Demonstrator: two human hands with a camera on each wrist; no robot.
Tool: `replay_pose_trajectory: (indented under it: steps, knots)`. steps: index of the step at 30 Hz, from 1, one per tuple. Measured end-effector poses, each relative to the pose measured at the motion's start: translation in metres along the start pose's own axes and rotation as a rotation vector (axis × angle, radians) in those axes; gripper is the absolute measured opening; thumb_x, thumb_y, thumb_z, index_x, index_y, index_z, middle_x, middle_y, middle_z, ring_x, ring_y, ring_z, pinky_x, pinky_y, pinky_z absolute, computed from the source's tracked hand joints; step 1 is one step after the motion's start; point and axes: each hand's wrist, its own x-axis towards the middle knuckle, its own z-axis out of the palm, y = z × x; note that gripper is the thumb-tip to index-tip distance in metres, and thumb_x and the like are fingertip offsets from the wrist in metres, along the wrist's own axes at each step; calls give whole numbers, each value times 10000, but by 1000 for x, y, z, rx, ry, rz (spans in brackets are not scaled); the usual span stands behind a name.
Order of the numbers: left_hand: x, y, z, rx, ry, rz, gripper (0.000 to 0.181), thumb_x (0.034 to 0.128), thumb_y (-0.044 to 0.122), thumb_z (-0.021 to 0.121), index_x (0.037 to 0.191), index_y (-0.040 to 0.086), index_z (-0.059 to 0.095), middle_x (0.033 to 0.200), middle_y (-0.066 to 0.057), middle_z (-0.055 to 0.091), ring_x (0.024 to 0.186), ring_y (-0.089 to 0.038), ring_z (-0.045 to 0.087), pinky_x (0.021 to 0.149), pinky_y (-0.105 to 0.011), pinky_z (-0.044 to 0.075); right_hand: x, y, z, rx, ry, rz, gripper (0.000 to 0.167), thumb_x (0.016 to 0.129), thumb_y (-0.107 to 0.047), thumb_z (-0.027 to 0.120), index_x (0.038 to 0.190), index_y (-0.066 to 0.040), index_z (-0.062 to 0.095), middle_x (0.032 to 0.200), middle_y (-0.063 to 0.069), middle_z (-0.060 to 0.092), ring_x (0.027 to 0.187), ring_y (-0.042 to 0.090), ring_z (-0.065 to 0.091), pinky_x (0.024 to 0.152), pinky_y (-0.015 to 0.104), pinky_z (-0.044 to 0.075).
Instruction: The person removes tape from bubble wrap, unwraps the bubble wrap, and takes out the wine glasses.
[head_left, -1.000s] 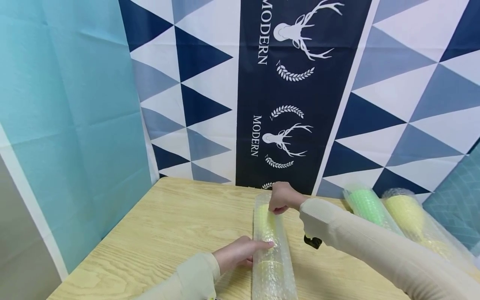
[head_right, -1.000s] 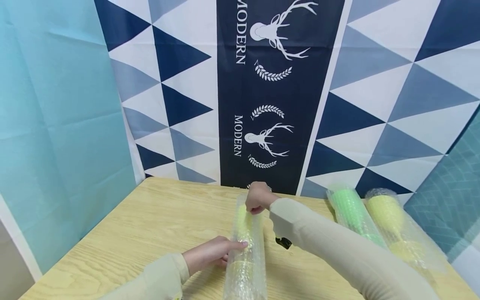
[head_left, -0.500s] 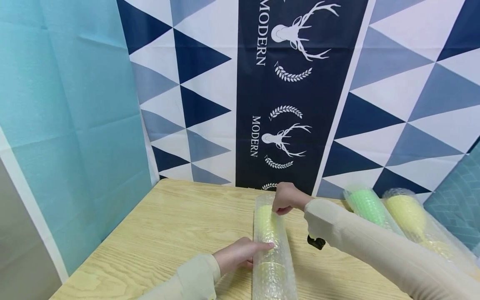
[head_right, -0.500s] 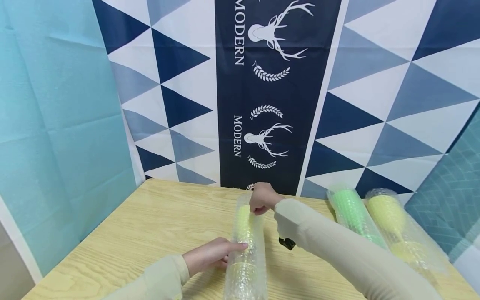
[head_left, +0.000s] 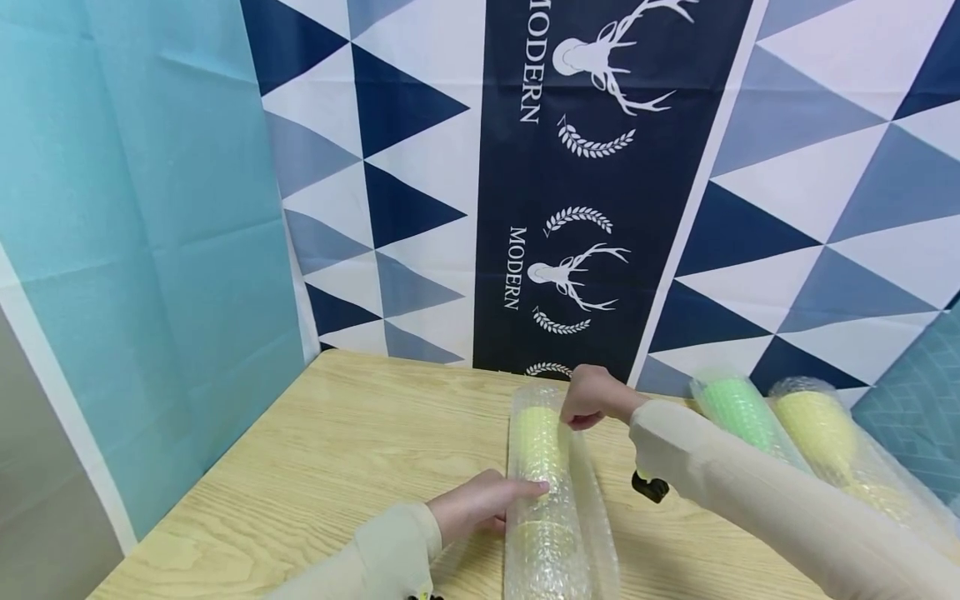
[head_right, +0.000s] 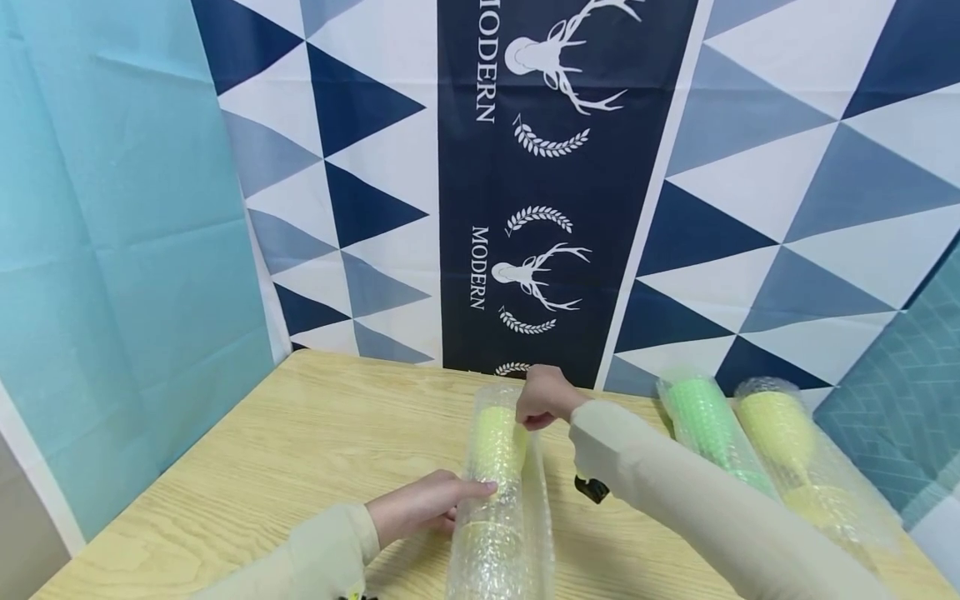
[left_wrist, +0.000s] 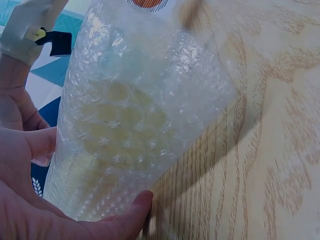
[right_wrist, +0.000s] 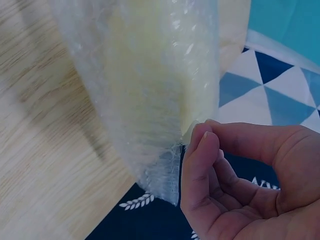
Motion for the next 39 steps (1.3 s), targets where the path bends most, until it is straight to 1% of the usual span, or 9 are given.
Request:
replay_pose_trajectory:
  steps: [4, 12, 18, 22, 26, 34, 37, 39]
  knots:
    - [0, -1, 2, -8, 18, -1, 415, 873, 339, 667, 1014, -47, 612, 863, -83, 697, 707, -108, 654, 719, -301, 588, 0, 12, -3, 83, -9, 19, 289, 638, 31, 557, 419, -150, 505, 395, -97, 471, 368, 10, 492, 441, 158, 485]
    - [2, -1, -1, 1, 1, -6, 420, 879, 368, 653, 1019, -27, 623, 875, -78, 715, 704, -94, 654, 714, -288, 585, -2, 32, -9, 82, -33, 29, 276, 675, 14, 564, 452, -145, 533, 427, -96, 471, 395, 9, 484, 452, 148, 476]
    - [2, -1, -1, 11, 10, -7, 406, 878, 377, 651, 996, -11, 635, 855, -69, 715, 692, -87, 649, 699, -276, 581, -4, 51, -9, 166, -48, 53, 245, 703, 4, 611, 494, -116, 566, 457, -69, 507, 418, 19, 495, 479, 172, 505]
    - [3, -2, -1, 4, 0, -5, 406, 882, 370, 645, 1003, -18, 632, 866, -75, 716, 694, -88, 650, 701, -280, 582, -4, 67, -9, 227, -46, 79, 236, 708, -4, 632, 508, -111, 568, 469, -61, 522, 428, 18, 504, 492, 178, 515]
    - [5, -2, -1, -4, -8, -3, 404, 885, 368, 643, 1003, -18, 634, 878, -78, 720, 702, -92, 658, 707, -283, 584, -6, 83, -9, 289, -53, 97, 226, 742, -14, 659, 544, -90, 582, 494, -48, 543, 449, 28, 525, 525, 198, 537]
    - [6, -1, -1, -23, 6, 5, 381, 883, 351, 650, 982, -17, 641, 875, -84, 724, 706, -98, 667, 713, -290, 588, -14, 108, -6, 301, -69, 119, 238, 769, -18, 667, 561, -79, 569, 516, -28, 539, 472, 47, 516, 516, 191, 519]
    - [7, -1, -1, -37, 0, 4, 378, 886, 349, 648, 984, -16, 648, 883, -84, 729, 709, -96, 671, 712, -287, 589, -15, 115, -4, 320, -60, 120, 233, 773, -30, 672, 568, -74, 571, 519, -30, 542, 477, 47, 524, 527, 198, 530]
    - [8, -1, -2, -43, -6, 2, 381, 889, 353, 644, 988, -15, 654, 891, -83, 732, 710, -93, 670, 713, -283, 587, -16, 120, -3, 330, -57, 108, 221, 779, -38, 668, 578, -67, 580, 522, -34, 548, 481, 46, 530, 534, 204, 536]
